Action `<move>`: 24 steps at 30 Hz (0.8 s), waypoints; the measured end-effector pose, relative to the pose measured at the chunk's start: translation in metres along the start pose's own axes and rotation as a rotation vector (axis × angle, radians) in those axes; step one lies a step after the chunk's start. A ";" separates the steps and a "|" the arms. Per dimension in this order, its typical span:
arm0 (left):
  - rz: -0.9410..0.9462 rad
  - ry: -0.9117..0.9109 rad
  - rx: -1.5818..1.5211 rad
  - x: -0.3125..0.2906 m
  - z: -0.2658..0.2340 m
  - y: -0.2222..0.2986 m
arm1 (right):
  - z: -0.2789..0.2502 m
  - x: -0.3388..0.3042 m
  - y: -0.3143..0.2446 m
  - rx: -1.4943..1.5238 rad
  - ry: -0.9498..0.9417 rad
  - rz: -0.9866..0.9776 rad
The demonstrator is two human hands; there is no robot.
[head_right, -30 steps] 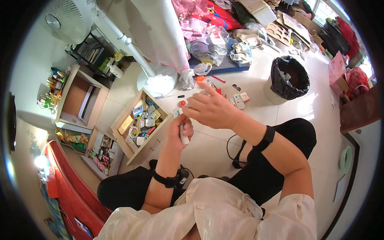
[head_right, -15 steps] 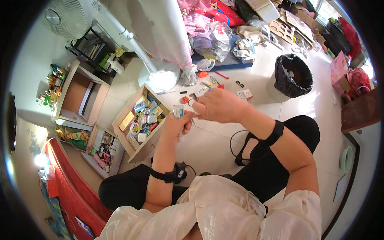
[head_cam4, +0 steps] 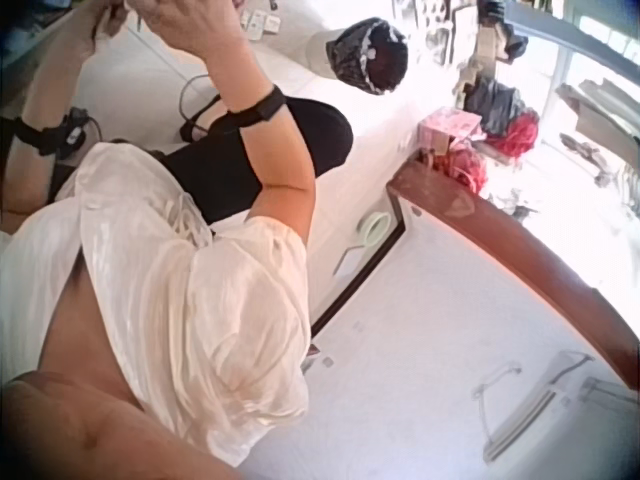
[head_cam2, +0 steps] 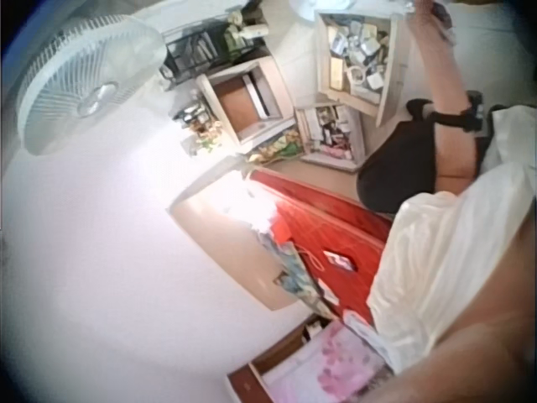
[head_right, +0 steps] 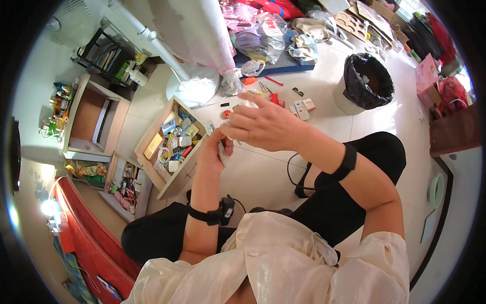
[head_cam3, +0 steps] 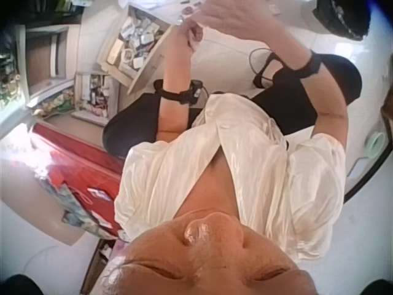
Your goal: The person wipes a watch with a cloth, applies a substance from a tube to a small red fabric object, and uses a needle and a small screwdriver to work on the red object and some black rings.
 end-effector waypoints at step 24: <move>0.240 0.143 0.186 -0.006 0.016 0.017 | 0.081 -0.027 0.058 1.474 -0.175 0.817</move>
Point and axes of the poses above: each hand's wrist, its own x-axis towards the middle knuckle, its own z-axis out of the palm, y = z × x, the point moved 9 cm from there along x, towards the middle knuckle, and after that the axes turned 10 degrees about -y, right-handed, at the moved point
